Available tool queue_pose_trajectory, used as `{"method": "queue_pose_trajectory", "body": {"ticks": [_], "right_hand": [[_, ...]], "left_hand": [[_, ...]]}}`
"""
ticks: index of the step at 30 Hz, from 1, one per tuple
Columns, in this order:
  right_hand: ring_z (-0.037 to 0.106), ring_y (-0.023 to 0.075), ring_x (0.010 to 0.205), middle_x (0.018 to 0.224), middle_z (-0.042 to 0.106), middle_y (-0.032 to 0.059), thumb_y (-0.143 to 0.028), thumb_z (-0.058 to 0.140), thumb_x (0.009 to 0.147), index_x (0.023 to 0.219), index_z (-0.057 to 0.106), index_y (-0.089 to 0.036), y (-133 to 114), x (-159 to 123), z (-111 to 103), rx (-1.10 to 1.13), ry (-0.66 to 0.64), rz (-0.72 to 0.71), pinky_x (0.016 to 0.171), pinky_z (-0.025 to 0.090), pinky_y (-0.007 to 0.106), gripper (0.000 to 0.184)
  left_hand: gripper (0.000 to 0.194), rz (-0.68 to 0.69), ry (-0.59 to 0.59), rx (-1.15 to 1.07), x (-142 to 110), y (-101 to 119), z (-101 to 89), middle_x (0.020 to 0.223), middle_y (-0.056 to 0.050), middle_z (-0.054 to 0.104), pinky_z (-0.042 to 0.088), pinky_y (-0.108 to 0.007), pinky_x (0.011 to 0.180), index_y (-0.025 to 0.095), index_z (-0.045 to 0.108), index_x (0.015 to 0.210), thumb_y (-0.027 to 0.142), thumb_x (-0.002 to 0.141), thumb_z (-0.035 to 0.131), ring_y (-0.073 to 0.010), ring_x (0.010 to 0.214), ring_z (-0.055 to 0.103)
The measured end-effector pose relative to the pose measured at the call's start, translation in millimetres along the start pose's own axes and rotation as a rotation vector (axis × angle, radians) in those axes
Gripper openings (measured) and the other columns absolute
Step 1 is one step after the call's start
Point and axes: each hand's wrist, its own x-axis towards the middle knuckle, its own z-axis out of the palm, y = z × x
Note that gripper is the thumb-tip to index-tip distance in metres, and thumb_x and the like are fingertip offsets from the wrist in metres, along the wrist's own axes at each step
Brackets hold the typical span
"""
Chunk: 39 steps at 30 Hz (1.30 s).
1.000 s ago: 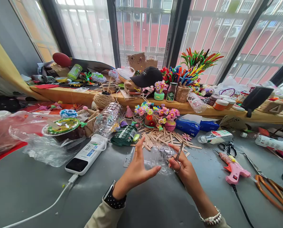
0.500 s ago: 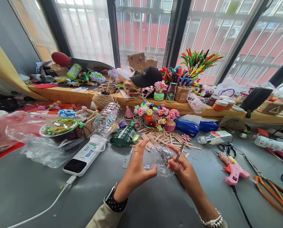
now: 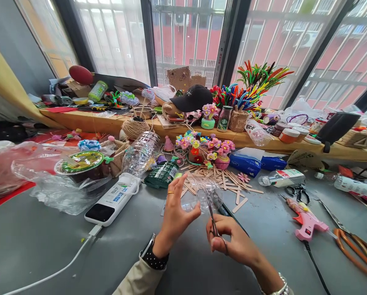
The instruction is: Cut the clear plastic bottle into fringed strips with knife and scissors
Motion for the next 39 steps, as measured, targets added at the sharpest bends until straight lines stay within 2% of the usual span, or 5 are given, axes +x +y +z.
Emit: {"method": "queue_pose_trajectory", "body": {"ticks": [4, 11, 17, 30, 39], "right_hand": [[0.050, 0.0147, 0.067, 0.069, 0.052, 0.0027, -0.071, 0.030, 0.071, 0.059, 0.063, -0.018, 4.4, 2.2, 4.7, 0.054, -0.031, 0.004, 0.056, 0.037, 0.024, 0.064], [0.051, 0.0110, 0.053, 0.062, 0.058, 0.0036, -0.071, 0.037, 0.069, 0.062, 0.061, -0.014, 10.9, 1.8, 6.3, 0.206, -0.039, 0.083, 0.045, 0.036, 0.020, 0.063], [0.058, 0.0130, 0.049, 0.057, 0.060, 0.0051, -0.071, 0.042, 0.067, 0.063, 0.054, -0.013, 15.0, 0.9, 7.5, 0.314, -0.022, 0.151, 0.040, 0.036, 0.019, 0.059], [0.044, 0.0059, 0.033, 0.042, 0.051, -0.0010, -0.062, 0.045, 0.072, 0.060, 0.053, -0.013, 12.6, 0.8, 8.7, 0.324, 0.114, 0.174, 0.037, 0.030, 0.017, 0.051], [0.037, 0.0044, 0.031, 0.040, 0.046, -0.0037, -0.062, 0.045, 0.073, 0.059, 0.053, -0.014, 13.7, -0.4, 7.6, 0.262, 0.123, 0.151, 0.035, 0.028, 0.017, 0.050]], "left_hand": [[0.067, 0.017, 0.026, -0.003, -1.5, 2.7, -0.8, 0.124, -0.005, 0.036, 0.039, -0.038, 0.089, 0.031, 0.026, 0.128, 0.018, 0.068, 0.054, -0.0219, 0.113, 0.039], [0.067, 0.117, 0.047, 0.049, -5.6, 6.0, 2.9, 0.126, -0.006, 0.035, 0.039, -0.040, 0.091, 0.028, 0.028, 0.129, 0.016, 0.067, 0.053, -0.0236, 0.115, 0.037], [0.065, 0.205, 0.067, 0.074, -7.2, 6.7, 7.0, 0.125, -0.007, 0.036, 0.030, -0.043, 0.099, 0.025, 0.029, 0.128, 0.010, 0.068, 0.050, -0.0224, 0.119, 0.034], [0.065, 0.292, 0.075, 0.145, -11.5, 9.0, 12.7, 0.127, -0.007, 0.036, 0.032, -0.039, 0.100, 0.024, 0.032, 0.126, 0.006, 0.067, 0.050, -0.0218, 0.120, 0.035], [0.065, 0.308, 0.083, 0.119, -12.3, 7.4, 12.2, 0.127, -0.009, 0.035, 0.031, -0.041, 0.100, 0.022, 0.032, 0.125, 0.006, 0.065, 0.051, -0.0224, 0.119, 0.035]]}}
